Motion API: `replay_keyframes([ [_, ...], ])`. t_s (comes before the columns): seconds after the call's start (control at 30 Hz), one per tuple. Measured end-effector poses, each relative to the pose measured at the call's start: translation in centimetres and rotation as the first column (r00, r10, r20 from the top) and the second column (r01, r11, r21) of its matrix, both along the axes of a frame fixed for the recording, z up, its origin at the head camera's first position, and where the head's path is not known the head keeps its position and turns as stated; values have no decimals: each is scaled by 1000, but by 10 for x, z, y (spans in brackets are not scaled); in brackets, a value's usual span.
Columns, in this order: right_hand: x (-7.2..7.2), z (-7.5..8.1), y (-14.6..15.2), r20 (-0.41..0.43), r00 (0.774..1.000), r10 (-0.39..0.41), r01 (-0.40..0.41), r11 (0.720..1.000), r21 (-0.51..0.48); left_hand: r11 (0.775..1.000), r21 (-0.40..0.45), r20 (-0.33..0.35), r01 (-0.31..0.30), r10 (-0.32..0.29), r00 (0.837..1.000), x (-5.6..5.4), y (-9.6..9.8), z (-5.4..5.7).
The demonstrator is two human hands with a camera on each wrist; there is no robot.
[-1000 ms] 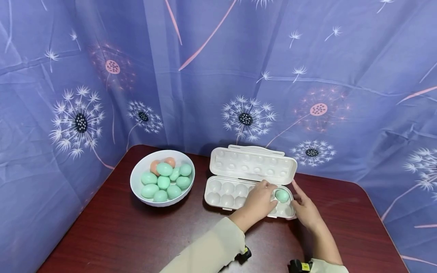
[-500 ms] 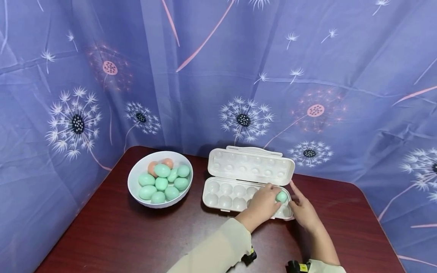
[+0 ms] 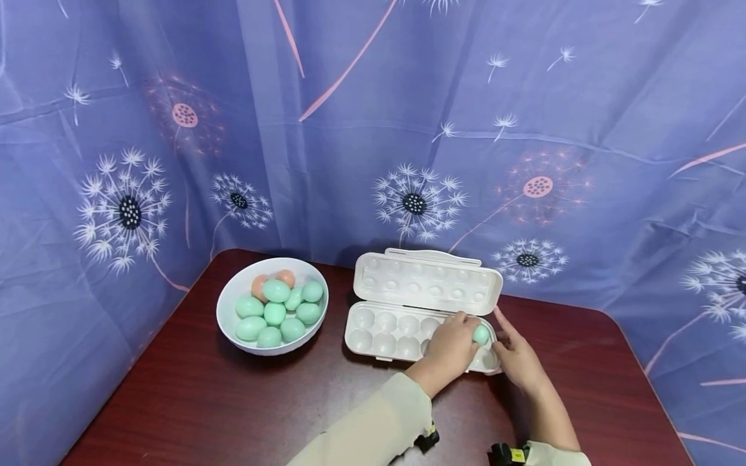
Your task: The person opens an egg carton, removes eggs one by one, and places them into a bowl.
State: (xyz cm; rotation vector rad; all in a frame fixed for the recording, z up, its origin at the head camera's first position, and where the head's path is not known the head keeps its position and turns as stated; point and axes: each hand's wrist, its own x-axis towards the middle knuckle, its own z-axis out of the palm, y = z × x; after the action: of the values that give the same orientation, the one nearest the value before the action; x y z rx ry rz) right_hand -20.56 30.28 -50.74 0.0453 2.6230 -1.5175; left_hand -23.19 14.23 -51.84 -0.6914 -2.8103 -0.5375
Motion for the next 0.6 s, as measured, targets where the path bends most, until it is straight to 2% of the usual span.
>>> replay_keyframes([
  [0.2,-1,-1,-1,16,1000,1,-1,1000,-16,1000,27,-13,-7,7,1000,0,-2,-1],
  [0.4,0,0,-2,26,1000,3,-2,999,-50,995,96,31,-35,33,999,4,-5,3],
  [0.6,0,0,-1,5,1000,9,-9,999,-34,978,200,85,-64,48,995,10,-12,7],
])
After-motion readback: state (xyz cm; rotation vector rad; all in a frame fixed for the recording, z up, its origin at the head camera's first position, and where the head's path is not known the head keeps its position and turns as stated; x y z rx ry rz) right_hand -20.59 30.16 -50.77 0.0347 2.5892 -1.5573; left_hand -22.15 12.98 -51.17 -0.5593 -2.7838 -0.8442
